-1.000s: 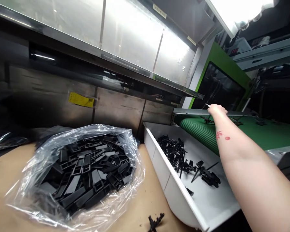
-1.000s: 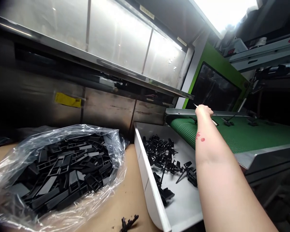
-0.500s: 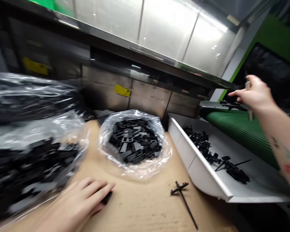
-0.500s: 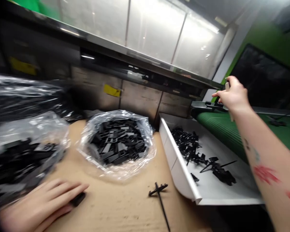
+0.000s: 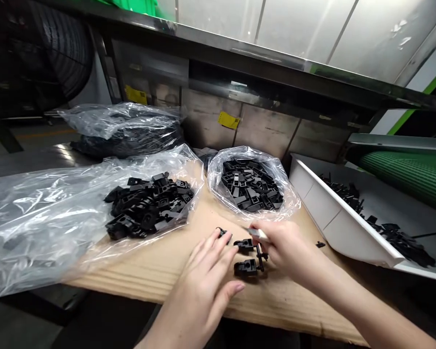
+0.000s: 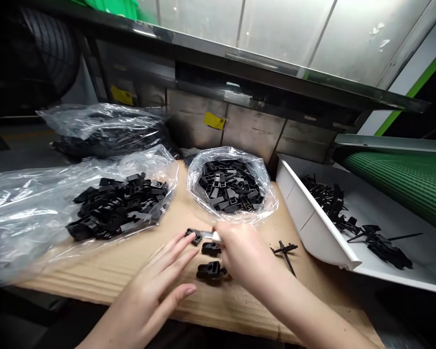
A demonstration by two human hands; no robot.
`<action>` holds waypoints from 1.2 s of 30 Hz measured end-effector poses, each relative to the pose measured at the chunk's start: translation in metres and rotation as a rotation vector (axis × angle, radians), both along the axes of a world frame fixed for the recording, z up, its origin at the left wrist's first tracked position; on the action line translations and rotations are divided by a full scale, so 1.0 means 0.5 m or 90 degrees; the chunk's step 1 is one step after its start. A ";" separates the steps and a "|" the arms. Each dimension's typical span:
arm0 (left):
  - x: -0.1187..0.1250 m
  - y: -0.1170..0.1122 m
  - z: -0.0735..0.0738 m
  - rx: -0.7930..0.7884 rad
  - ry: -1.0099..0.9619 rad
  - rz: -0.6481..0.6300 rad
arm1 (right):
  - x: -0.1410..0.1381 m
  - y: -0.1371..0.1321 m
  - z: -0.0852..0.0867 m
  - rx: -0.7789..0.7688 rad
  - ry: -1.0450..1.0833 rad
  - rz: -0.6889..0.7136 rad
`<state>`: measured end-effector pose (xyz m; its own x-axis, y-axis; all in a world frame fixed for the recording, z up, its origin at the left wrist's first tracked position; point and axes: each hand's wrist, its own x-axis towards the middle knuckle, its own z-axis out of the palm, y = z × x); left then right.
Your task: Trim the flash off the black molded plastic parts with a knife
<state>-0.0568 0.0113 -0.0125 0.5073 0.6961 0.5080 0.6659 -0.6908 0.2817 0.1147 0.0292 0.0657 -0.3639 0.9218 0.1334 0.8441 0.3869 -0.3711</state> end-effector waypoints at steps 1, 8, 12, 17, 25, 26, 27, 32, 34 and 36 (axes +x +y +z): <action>0.010 0.004 -0.004 -0.003 0.009 -0.009 | -0.008 0.001 -0.006 -0.012 -0.003 0.011; 0.036 0.029 -0.015 -0.001 0.059 -0.030 | 0.065 0.001 0.005 -0.151 0.176 -0.097; 0.029 0.025 -0.017 0.002 0.077 -0.028 | 0.146 -0.050 -0.006 -0.185 0.257 -0.259; 0.034 0.025 -0.018 0.013 0.077 -0.002 | 0.160 -0.109 -0.034 -0.067 0.303 -0.372; 0.032 0.027 -0.024 0.044 0.059 -0.009 | 0.222 -0.111 -0.055 -0.315 0.649 -0.400; 0.033 0.028 -0.023 0.046 0.060 -0.011 | 0.231 -0.111 -0.059 -0.338 0.669 -0.397; 0.034 0.029 -0.023 0.045 0.063 -0.012 | 0.238 -0.111 -0.063 -0.357 0.688 -0.397; 0.043 0.033 -0.020 0.042 0.062 -0.014 | 0.237 -0.130 -0.084 -0.314 0.778 -0.415; 0.045 0.033 -0.018 0.027 0.060 -0.019 | 0.232 -0.139 -0.093 -0.243 0.800 -0.441; 0.045 0.033 -0.017 0.008 0.053 -0.027 | 0.228 -0.144 -0.103 -0.215 0.797 -0.458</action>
<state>-0.0341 0.0277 -0.0208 0.5770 0.6672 0.4711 0.6571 -0.7217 0.2174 0.2288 -0.0429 0.0143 0.3601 0.9005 -0.2437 -0.1167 -0.2157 -0.9695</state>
